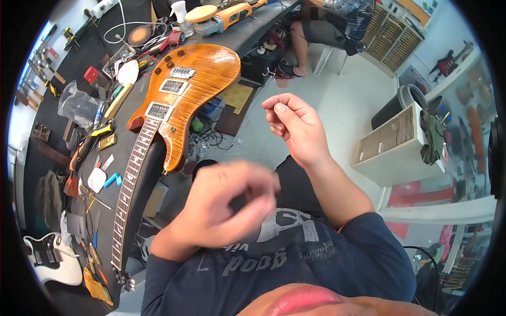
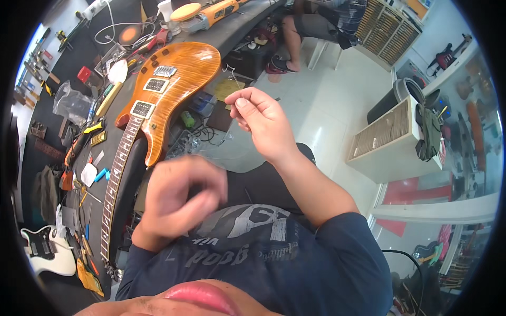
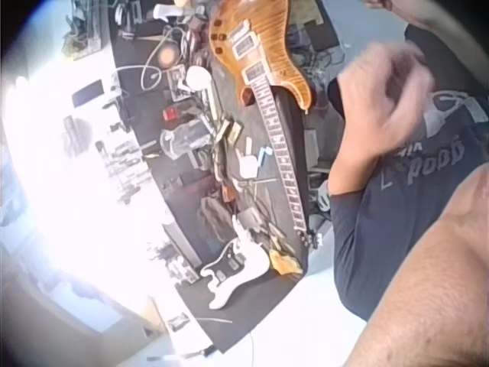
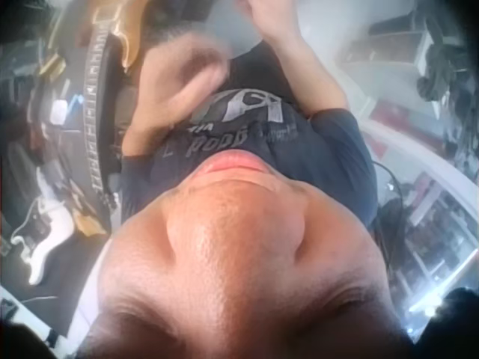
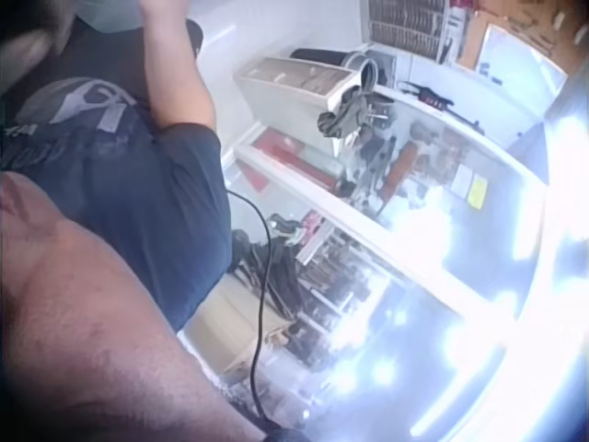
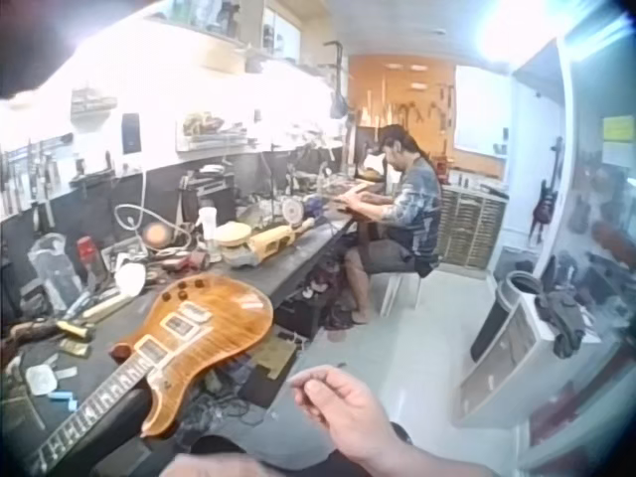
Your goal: The person unwinds guitar strings from a guitar headstock using a string winder and by hand, unravels a guitar string, and threads the string through a tuning peg on the guitar headstock.
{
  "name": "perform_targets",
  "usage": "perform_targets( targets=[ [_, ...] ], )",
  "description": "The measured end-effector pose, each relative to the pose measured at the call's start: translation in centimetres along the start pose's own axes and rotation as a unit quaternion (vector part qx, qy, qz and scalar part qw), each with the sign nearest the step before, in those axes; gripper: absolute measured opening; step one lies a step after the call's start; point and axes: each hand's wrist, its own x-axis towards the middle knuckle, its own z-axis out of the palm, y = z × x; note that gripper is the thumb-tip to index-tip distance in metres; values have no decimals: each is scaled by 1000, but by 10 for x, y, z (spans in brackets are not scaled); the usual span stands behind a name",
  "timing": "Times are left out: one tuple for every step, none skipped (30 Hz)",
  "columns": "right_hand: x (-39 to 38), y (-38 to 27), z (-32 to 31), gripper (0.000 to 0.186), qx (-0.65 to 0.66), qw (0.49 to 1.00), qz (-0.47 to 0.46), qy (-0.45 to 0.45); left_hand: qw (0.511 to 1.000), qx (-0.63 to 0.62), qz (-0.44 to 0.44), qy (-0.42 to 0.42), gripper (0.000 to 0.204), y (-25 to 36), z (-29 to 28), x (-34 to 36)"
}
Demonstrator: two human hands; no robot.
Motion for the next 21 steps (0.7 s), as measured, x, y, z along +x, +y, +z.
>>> perform_targets(
  targets=[
    [-1, 0, 5, 23, 24, 999, -5, -21, 967, 193, 78, 147, 30, -14, 12, 10],
    [-2, -4, 9, 23, 27, 999, -4, -22, 906, 343, 131, 213, 38, -24, 15, 25],
    [-2, -8, 15, 26, 84, 996, 4, -29, 898, 365, 120, 213, 38, -35, 19, 33],
    [-3, -10, 18, 29, 138, 990, 12, -32, 892, 384, 111, 211, 38, -45, 24, 36],
    [-4, -11, 17, 37, 142, 989, 17, -42, 892, 384, 109, 211, 38, -53, 31, 36],
    [-4, -9, 17, 37, 143, 989, 19, -41, 920, 315, 67, 225, 37, -61, 37, 35],
    [-3, -8, 16, 41, 164, 985, 13, -54, 941, 242, 27, 235, 37, -65, 40, 36],
    [-2, -7, 15, 45, 184, 981, 7, -66, 942, 241, 27, 234, 37, -66, 40, 36],
    [-3, -7, 15, 45, 183, 981, 7, -65, 952, 208, -28, 224, 35, -67, 38, 34],
    [-4, -6, 16, 49, 175, 983, 1, -58, 958, 175, -82, 214, 34, -68, 37, 32],
    [-6, -6, 16, 53, 166, 985, -5, -52, 958, 173, -82, 213, 34, -70, 37, 31],
    [-6, -4, 15, 53, 165, 985, -4, -51, 958, 189, -55, 207, 34, -75, 37, 32],
    [-5, -2, 14, 58, 172, 983, -9, -59, 957, 205, -29, 201, 33, -79, 36, 33],
    [-4, -2, 14, 62, 178, 982, -14, -67, 957, 204, -30, 203, 33, -84, 37, 34],
    [-4, -3, 14, 62, 177, 982, -12, -68, 951, 223, 6, 212, 33, -89, 39, 35],
    [-3, -2, 14, 68, 161, 984, -19, -67, 944, 243, 40, 221, 33, -94, 41, 35],
    [-4, -2, 15, 74, 146, 987, -26, -67, 943, 243, 37, 223, 33, -96, 41, 36],
    [-6, -2, 16, 74, 146, 987, -23, -67, 959, 188, 20, 210, 31, -98, 42, 36],
    [-6, -3, 15, 78, 141, 987, -22, -75, 972, 131, 6, 196, 29, -99, 42, 38],
    [-7, -4, 14, 82, 136, 987, -21, -82, 972, 130, 6, 196, 29, -98, 43, 38],
    [-7, -4, 14, 82, 135, 987, -22, -81, 974, 113, -11, 199, 25, -97, 43, 38]
  ],
)
